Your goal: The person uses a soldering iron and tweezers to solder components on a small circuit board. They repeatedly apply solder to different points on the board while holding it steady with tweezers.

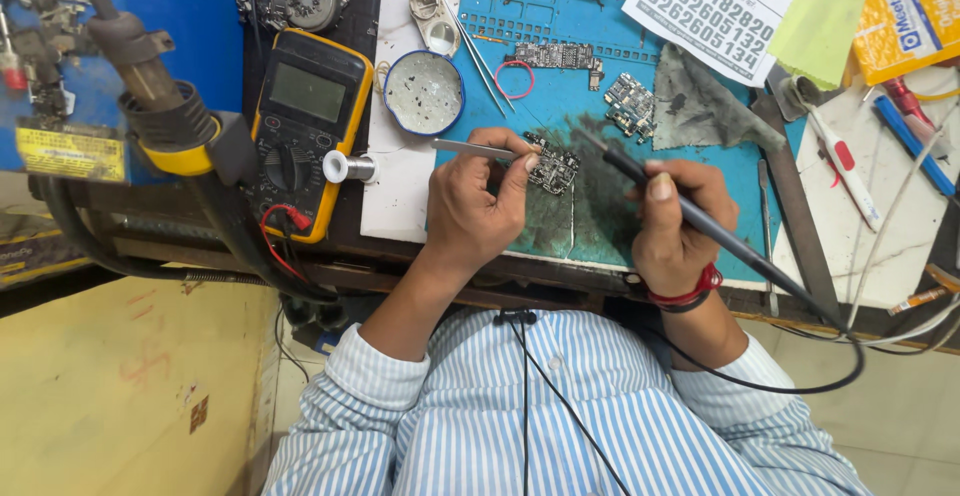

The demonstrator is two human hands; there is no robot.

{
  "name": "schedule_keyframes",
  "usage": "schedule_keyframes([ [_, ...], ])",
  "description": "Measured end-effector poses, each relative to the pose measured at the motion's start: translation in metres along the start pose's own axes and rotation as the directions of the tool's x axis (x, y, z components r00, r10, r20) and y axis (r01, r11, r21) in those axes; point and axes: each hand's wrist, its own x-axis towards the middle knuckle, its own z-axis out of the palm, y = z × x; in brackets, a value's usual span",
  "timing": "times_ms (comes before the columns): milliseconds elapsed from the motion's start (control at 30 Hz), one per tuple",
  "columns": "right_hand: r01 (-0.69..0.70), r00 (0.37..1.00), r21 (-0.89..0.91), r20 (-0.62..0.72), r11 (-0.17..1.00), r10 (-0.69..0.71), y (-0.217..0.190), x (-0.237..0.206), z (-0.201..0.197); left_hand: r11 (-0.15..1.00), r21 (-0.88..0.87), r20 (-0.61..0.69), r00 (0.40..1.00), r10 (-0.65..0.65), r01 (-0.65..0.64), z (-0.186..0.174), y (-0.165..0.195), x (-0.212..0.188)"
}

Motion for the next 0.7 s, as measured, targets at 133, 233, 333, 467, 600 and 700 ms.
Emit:
schedule_keyframes([
  [133,0.019,1.0,0.037,0.021,0.999,-0.02,0.001,0.004,0.002,1.0,-0.015,-0.024,1.0,0.007,-0.007,0.001,-0.002,0.004],
  [233,0.022,1.0,0.003,0.003,1.0,-0.022,-0.002,0.004,-0.004,0.999,-0.031,-0.044,0.999,0.01,-0.011,0.002,-0.004,0.006],
  [333,0.041,0.999,-0.152,0.031,0.987,-0.036,-0.015,0.006,-0.015,0.996,-0.087,-0.076,0.997,0.008,-0.015,0.003,-0.008,0.006],
  [467,0.211,0.968,-0.436,0.218,0.875,-0.124,-0.046,0.016,-0.032,0.975,-0.217,-0.124,0.992,0.015,-0.042,0.008,-0.016,0.005],
  [600,0.199,0.959,-0.491,0.274,0.848,-0.066,-0.071,0.025,-0.04,0.951,-0.302,-0.162,0.987,0.025,-0.073,0.011,-0.023,0.005],
  [700,0.205,0.962,-0.484,0.259,0.851,-0.084,-0.073,0.028,-0.035,0.933,-0.346,-0.172,0.984,0.043,-0.101,0.012,-0.025,0.006],
])
